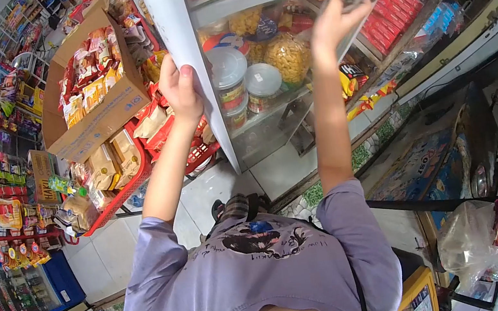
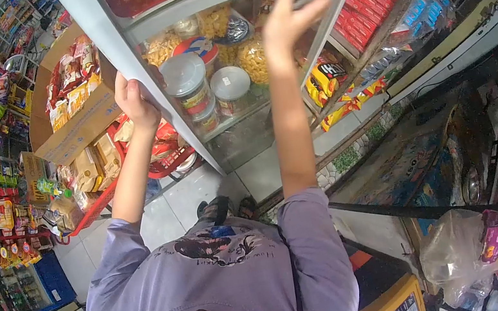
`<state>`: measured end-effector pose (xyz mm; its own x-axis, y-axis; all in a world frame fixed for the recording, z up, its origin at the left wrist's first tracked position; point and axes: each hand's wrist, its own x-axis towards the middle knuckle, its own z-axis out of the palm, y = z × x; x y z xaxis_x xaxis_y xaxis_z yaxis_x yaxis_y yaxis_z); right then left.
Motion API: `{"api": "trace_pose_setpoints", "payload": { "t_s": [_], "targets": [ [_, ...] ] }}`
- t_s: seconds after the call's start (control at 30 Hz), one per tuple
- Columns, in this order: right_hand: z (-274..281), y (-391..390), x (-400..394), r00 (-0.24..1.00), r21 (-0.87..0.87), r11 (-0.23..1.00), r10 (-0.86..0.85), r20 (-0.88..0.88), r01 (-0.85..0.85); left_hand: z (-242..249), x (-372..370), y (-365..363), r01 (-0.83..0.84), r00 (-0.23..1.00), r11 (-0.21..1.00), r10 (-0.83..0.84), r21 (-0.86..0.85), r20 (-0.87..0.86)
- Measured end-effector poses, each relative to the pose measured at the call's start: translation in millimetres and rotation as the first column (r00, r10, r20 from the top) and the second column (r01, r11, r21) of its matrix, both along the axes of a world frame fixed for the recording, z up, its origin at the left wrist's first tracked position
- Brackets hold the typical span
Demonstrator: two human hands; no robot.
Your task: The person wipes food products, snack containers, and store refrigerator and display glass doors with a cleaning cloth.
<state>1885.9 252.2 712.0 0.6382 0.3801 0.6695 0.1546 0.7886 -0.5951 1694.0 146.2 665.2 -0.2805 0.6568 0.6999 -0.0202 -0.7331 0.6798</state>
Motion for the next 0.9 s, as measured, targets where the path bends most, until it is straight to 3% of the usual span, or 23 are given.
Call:
{"api": "trace_pose_setpoints", "payload": {
  "t_s": [0.07, 0.13, 0.27, 0.57, 0.63, 0.9],
  "targets": [
    [-10, -19, -26, 0.978, 0.011, 0.999, -0.046, 0.202, 0.045, 0, 0, 1, 0.002, 1.000, 1.000, -0.002, 0.011, -0.004],
    [-33, -41, -46, 0.836, 0.211, 0.961, -0.259, 0.483, 0.176, 0, 0, 0, 0.003, 1.000, 1.000, -0.003, 0.018, -0.009],
    [-94, -53, -48, 0.544, 0.396, 0.917, -0.307, 0.781, -0.051, -2, -1, 1, -0.004, 1.000, 1.000, 0.004, 0.012, 0.001],
    [-136, -53, -39, 0.574, 0.295, 0.951, -0.193, 0.796, -0.089, 2, 2, -3, -0.027, 1.000, 1.000, 0.027, -0.004, -0.009],
    [-138, -53, -37, 0.559, 0.301, 0.951, -0.211, 0.802, -0.072, 1, 2, -2, 0.087, 0.991, 0.996, -0.088, 0.017, 0.098],
    [-142, -55, -37, 0.581, 0.266, 0.962, -0.179, 0.794, -0.067, -1, 1, -1, 0.106, 0.989, 0.994, -0.108, 0.025, 0.099]
  ]
}}
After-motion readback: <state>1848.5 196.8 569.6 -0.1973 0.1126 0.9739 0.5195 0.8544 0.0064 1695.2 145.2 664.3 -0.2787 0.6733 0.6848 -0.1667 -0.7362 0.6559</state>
